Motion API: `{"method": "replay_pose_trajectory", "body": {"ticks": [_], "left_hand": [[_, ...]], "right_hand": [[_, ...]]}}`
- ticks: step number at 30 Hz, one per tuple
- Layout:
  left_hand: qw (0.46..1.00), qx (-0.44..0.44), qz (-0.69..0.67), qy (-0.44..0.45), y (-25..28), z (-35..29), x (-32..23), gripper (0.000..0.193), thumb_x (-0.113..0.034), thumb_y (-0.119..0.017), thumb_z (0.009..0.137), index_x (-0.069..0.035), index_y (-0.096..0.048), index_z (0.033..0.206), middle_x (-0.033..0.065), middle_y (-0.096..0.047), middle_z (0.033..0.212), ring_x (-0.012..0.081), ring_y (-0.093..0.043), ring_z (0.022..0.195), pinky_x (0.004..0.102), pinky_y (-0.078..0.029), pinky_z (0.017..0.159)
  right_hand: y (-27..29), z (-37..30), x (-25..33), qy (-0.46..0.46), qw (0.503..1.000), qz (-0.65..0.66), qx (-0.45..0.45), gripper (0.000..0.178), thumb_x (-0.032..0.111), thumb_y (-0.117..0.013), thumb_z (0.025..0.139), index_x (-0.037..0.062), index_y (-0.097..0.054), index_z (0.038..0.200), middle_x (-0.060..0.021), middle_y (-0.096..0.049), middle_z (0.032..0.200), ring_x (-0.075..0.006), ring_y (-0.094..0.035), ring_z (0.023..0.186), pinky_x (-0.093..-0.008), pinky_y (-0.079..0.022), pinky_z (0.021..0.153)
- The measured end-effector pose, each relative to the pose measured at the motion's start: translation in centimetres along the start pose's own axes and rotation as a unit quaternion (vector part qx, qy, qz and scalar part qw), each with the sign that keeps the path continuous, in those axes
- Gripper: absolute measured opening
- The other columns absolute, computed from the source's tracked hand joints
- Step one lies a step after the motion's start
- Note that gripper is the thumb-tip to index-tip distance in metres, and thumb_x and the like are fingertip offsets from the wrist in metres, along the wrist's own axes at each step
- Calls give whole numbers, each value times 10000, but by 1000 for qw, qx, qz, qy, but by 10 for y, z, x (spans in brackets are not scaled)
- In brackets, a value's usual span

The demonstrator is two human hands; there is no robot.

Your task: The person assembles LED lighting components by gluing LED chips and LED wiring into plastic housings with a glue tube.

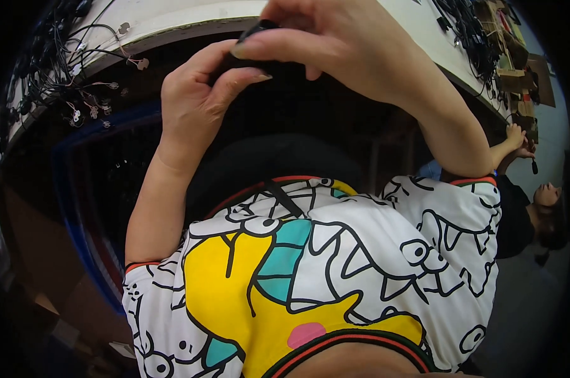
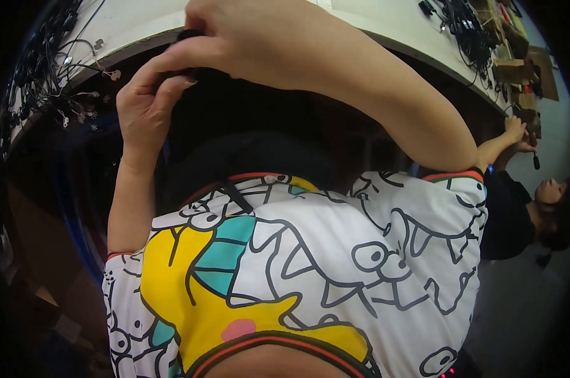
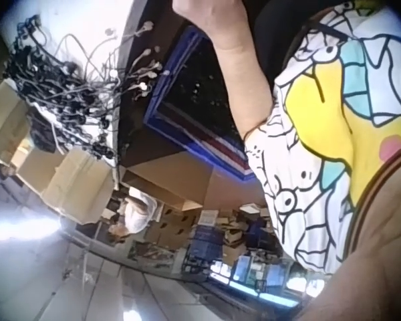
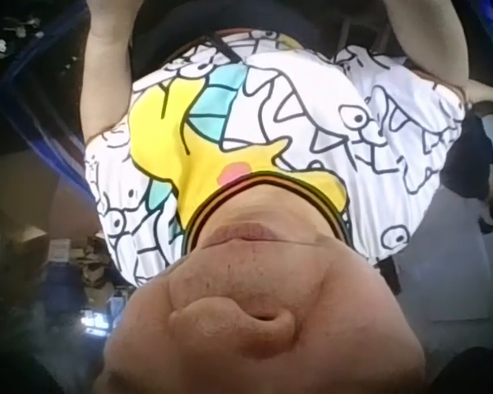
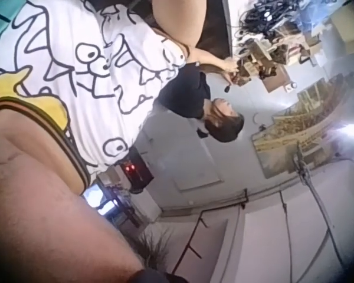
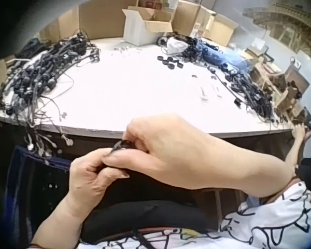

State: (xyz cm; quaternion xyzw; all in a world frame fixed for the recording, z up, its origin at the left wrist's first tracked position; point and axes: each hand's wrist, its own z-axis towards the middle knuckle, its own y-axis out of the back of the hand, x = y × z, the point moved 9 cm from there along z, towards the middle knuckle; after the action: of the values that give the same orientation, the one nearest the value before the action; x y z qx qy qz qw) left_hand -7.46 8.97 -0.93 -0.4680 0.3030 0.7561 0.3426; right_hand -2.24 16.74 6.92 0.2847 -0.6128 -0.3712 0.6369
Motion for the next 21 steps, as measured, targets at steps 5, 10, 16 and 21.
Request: {"method": "replay_pose_trajectory", "body": {"ticks": [5, 10, 16, 21], "left_hand": [[993, -35, -64, 93, 17, -5, 4, 199, -89, -626, 787, -4, -606, 965, 12, -595, 750, 58, -522, 648, 170, -411, 574], [923, -56, -323, 201, 43, -12, 33, 340, -188, -486, 891, 9, -462, 1167, -34, -374, 645, 38, -283, 513, 171, -239, 470], [905, -73, -368, 202, 43, -4, 28, 386, -181, -455, 900, 0, -382, 1233, -11, -375, 719, 52, -315, 559, 183, -264, 510], [866, -109, -445, 199, 24, 4, 24, 344, -284, -467, 895, -51, -436, 1146, -31, -328, 637, 44, -269, 489, 185, -229, 435]], "right_hand": [[-41, 9, -31, -11, 967, 254, 25, 365, 358, -572, 813, -6, -588, 822, -95, -578, 662, -153, -560, 542, -254, -439, 504], [-167, -24, -126, -118, 965, 70, 223, 509, 212, -587, 759, 35, -430, 1209, -207, -497, 1161, -317, -486, 1076, -349, -396, 902], [-236, -51, -164, -155, 953, -97, 241, 524, 216, -527, 775, 52, -377, 1250, -214, -564, 1025, -346, -525, 990, -411, -414, 840], [-176, -42, -124, -259, 866, 424, 63, 290, 276, -524, 832, 7, -563, 934, -62, -592, 804, -141, -556, 730, -261, -455, 673]]}}
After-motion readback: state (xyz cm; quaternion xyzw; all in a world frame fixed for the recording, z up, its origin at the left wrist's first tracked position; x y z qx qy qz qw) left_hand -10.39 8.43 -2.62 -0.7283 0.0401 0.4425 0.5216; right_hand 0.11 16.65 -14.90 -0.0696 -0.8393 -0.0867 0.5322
